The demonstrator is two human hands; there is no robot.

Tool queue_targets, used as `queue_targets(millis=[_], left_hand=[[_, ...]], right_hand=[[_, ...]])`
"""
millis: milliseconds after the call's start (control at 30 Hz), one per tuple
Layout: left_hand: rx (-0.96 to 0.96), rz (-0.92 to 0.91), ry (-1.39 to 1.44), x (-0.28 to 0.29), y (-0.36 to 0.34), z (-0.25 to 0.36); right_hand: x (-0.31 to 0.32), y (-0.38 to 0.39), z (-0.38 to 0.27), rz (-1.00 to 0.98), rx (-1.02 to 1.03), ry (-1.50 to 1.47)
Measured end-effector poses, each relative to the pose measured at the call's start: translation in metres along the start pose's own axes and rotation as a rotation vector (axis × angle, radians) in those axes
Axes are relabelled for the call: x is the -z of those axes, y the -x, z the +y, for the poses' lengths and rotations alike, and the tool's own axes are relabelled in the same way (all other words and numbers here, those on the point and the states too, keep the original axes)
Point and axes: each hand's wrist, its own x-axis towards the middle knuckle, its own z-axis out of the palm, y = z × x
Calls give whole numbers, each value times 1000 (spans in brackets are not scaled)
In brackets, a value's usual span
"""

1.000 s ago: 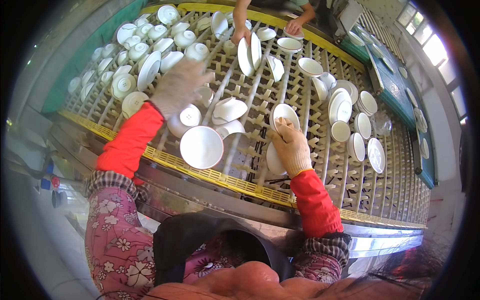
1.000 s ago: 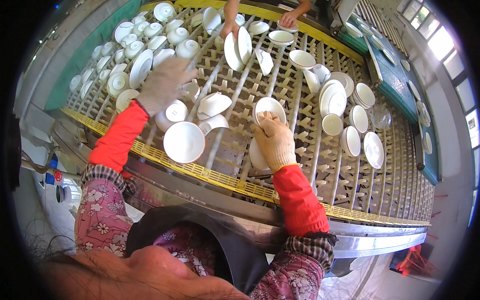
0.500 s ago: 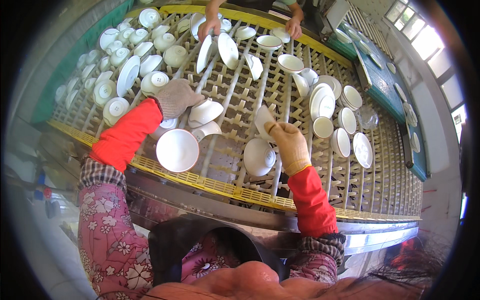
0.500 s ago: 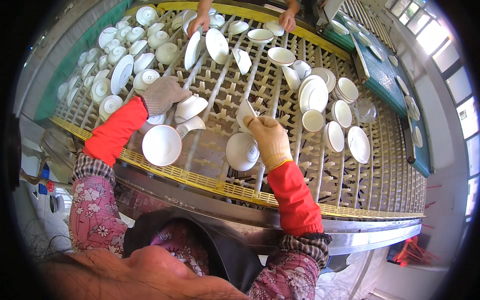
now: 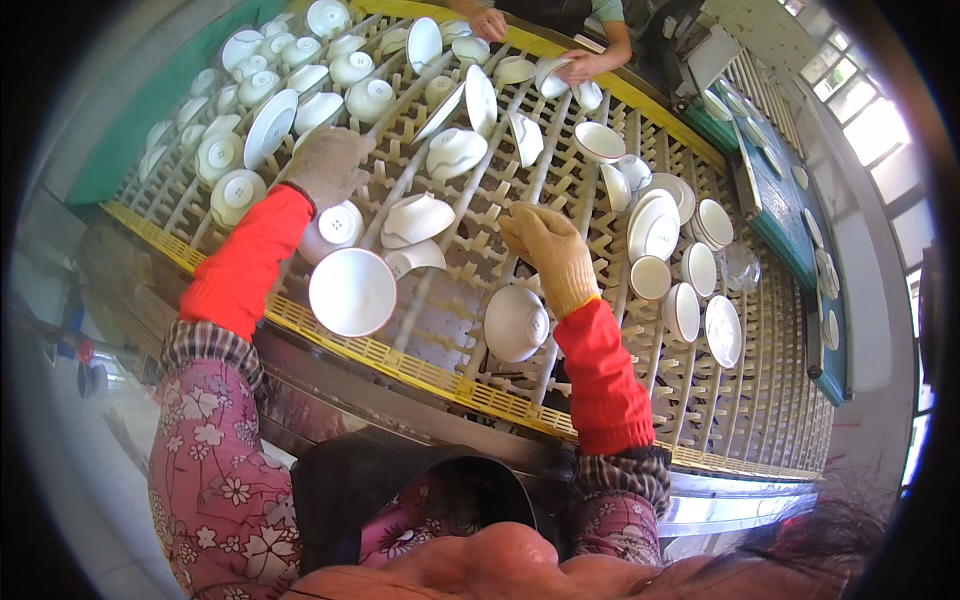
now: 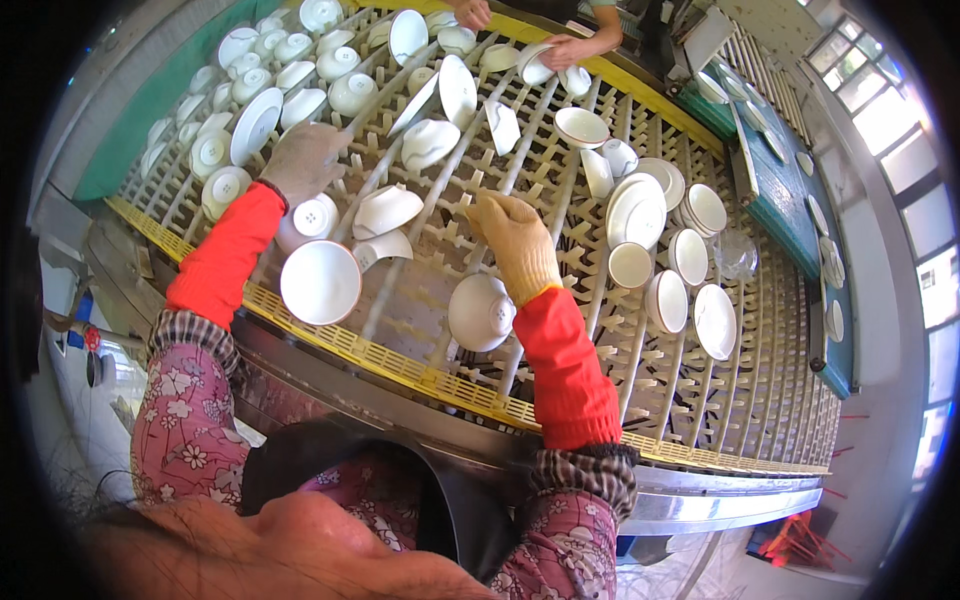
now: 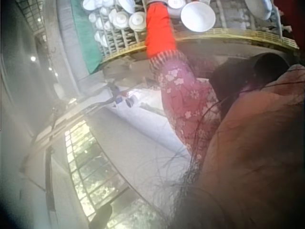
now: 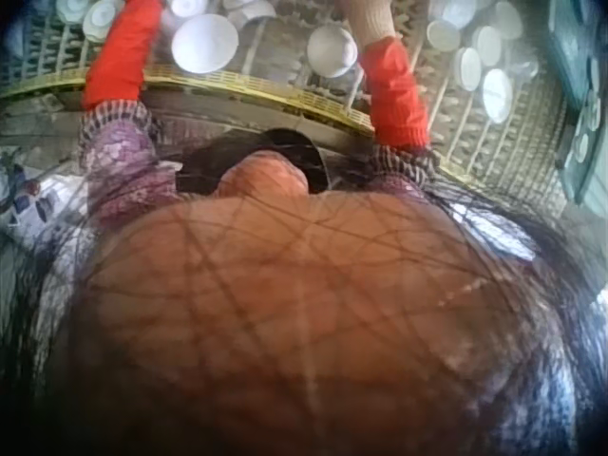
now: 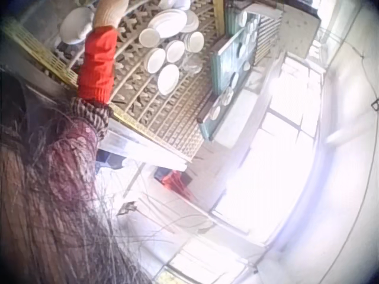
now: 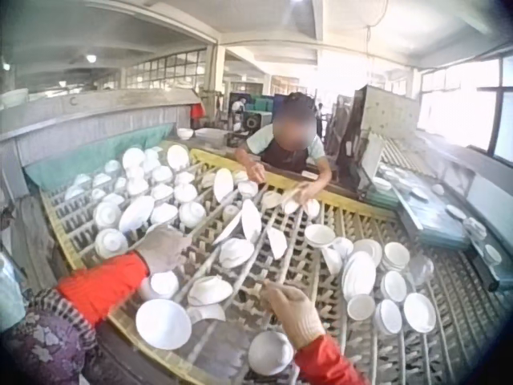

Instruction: The person sorts ceramic bowls on a specialized sorting rack by hand, picking them up from the lower conveyor and placing them into open slots on the rack while another person works opposite them.

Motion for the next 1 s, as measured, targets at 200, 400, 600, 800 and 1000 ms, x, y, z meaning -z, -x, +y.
queue_targets(millis=[200,400,600,800,1000], left_hand=[[-24,-151,198,17,4,11],[-158,-331,630,53,53,47],[158,-350,327,48,113,55],[438,125,35,84,99,52],[383,221,-224,78,114,35]], right_hand=[[-22,18,-2,-10,645,698],[-46,16,-21,-206,791,1163],[-102,1,-6,-191,1353,1327],[-114,-26,11,-108,1504,1267],[-105,-21,-4,-161,1526,1214]])
